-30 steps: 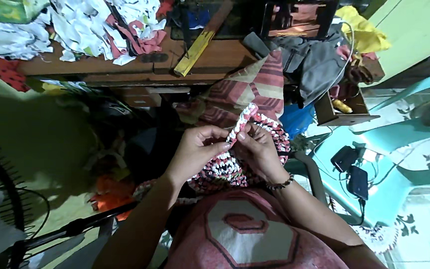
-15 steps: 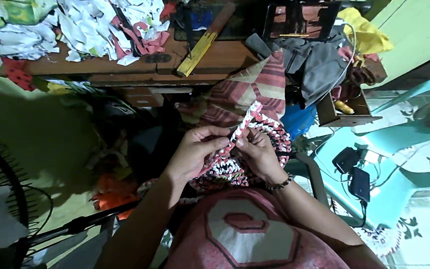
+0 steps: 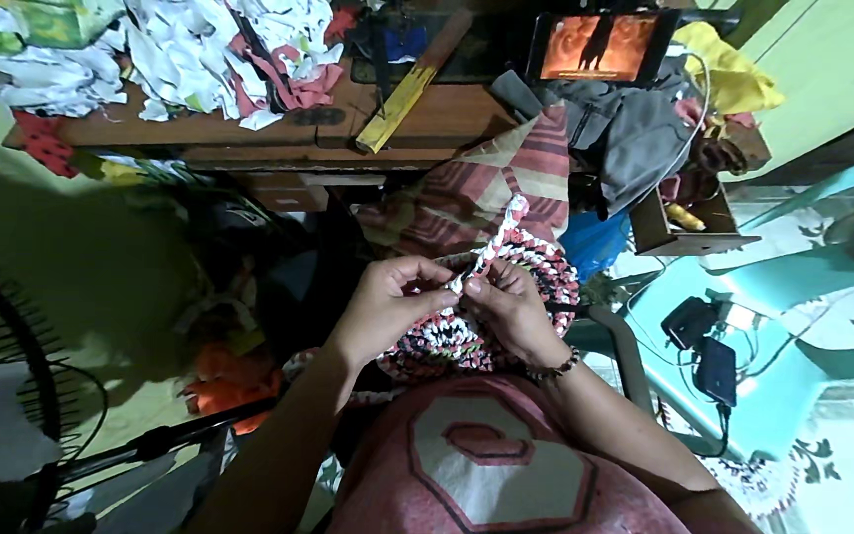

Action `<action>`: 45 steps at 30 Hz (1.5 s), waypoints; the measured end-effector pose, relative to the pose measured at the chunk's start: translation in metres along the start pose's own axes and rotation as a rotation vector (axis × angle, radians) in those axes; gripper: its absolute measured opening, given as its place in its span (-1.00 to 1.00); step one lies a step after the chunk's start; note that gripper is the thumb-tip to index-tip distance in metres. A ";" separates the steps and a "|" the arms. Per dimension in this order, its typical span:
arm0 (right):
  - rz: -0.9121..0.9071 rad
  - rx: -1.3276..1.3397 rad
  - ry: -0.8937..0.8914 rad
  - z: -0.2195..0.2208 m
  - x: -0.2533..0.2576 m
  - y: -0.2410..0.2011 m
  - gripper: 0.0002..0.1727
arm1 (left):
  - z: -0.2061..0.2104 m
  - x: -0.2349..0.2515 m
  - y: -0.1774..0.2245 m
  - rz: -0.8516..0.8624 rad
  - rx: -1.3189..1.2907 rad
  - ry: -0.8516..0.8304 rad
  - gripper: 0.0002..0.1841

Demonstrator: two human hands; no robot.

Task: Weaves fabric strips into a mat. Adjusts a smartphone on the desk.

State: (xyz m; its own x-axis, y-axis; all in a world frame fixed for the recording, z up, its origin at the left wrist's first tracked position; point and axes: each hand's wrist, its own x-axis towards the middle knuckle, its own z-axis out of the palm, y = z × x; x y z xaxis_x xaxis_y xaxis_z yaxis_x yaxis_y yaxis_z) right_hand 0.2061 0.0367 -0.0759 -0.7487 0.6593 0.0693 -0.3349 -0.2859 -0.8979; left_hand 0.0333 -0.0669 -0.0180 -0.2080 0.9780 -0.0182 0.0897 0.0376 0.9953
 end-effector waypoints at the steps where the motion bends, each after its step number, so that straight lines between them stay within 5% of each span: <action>1: 0.011 0.085 -0.032 -0.001 0.000 0.001 -0.89 | 0.000 0.001 -0.001 -0.020 -0.067 -0.030 -0.85; 4: 0.048 0.294 -0.097 -0.001 0.001 0.003 -0.81 | -0.001 0.003 -0.005 -0.059 -0.238 -0.114 -0.83; 9: 0.014 0.284 -0.002 0.000 0.003 -0.003 -0.83 | -0.006 0.000 -0.003 -0.086 -0.136 -0.161 -0.76; 17: -0.027 -0.028 0.080 0.009 -0.002 -0.002 -0.91 | 0.002 -0.007 -0.002 -0.003 -0.015 0.010 -0.92; 24: -0.087 -0.198 0.233 0.018 -0.004 0.001 -0.88 | 0.024 -0.009 -0.015 0.293 0.240 0.252 -0.97; 30: -0.009 -0.229 0.095 0.016 -0.005 -0.004 -0.89 | 0.012 -0.008 -0.005 0.115 0.090 0.211 -0.94; 38: 0.011 -0.138 0.121 0.015 -0.004 -0.008 -0.91 | -0.008 -0.008 0.013 -0.089 0.128 -0.007 -0.80; 45: -0.108 -0.372 0.218 0.020 -0.005 -0.004 -0.84 | 0.017 -0.012 -0.004 0.221 0.384 0.258 -0.93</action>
State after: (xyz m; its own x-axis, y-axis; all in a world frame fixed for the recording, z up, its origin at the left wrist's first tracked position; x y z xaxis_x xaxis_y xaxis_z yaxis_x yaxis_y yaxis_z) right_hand 0.1996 0.0209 -0.0637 -0.5692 0.8143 0.1137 -0.1455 0.0363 -0.9887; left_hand 0.0522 -0.0749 -0.0231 -0.3732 0.8903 0.2609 0.4999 -0.0439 0.8649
